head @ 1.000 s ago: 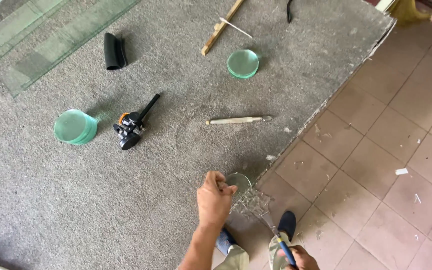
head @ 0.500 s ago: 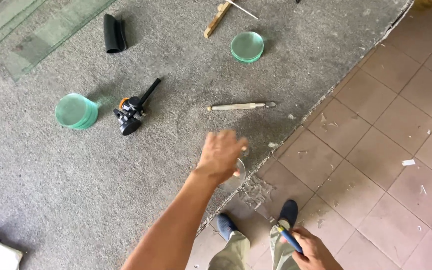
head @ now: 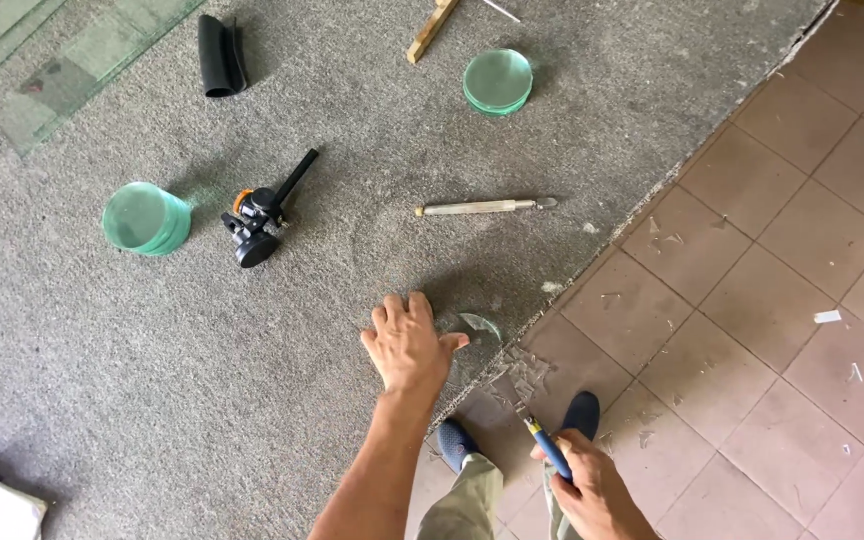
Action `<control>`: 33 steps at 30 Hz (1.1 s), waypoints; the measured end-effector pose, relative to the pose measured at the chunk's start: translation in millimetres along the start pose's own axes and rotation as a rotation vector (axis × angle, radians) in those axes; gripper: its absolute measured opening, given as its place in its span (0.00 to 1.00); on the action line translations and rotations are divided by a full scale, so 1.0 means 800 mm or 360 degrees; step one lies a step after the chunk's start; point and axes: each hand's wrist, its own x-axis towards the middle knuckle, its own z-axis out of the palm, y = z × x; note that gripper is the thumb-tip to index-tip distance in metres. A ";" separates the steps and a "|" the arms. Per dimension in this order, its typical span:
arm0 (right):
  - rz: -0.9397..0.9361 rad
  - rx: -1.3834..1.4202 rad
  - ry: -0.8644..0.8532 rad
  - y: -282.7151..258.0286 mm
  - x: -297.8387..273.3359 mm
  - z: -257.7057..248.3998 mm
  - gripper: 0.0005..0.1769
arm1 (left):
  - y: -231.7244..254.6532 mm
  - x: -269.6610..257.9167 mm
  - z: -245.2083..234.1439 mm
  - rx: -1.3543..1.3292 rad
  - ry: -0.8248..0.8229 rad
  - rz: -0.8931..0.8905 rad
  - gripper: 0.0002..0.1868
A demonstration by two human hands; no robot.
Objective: Cutting a circle out of a glass sheet using specialized glass-cutting tools.
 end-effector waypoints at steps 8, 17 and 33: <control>0.0054 0.0055 0.0056 0.012 -0.007 0.019 0.17 | -0.001 0.009 -0.003 -0.0022 -0.0058 -0.0037 0.44; 0.0061 0.0072 0.0054 0.002 -0.003 0.016 0.09 | -0.001 0.013 -0.001 -0.0028 -0.0120 -0.0046 0.46; 0.0103 0.0065 0.0108 0.007 -0.003 0.025 0.06 | -0.002 0.015 -0.001 -0.0053 -0.0129 -0.0056 0.47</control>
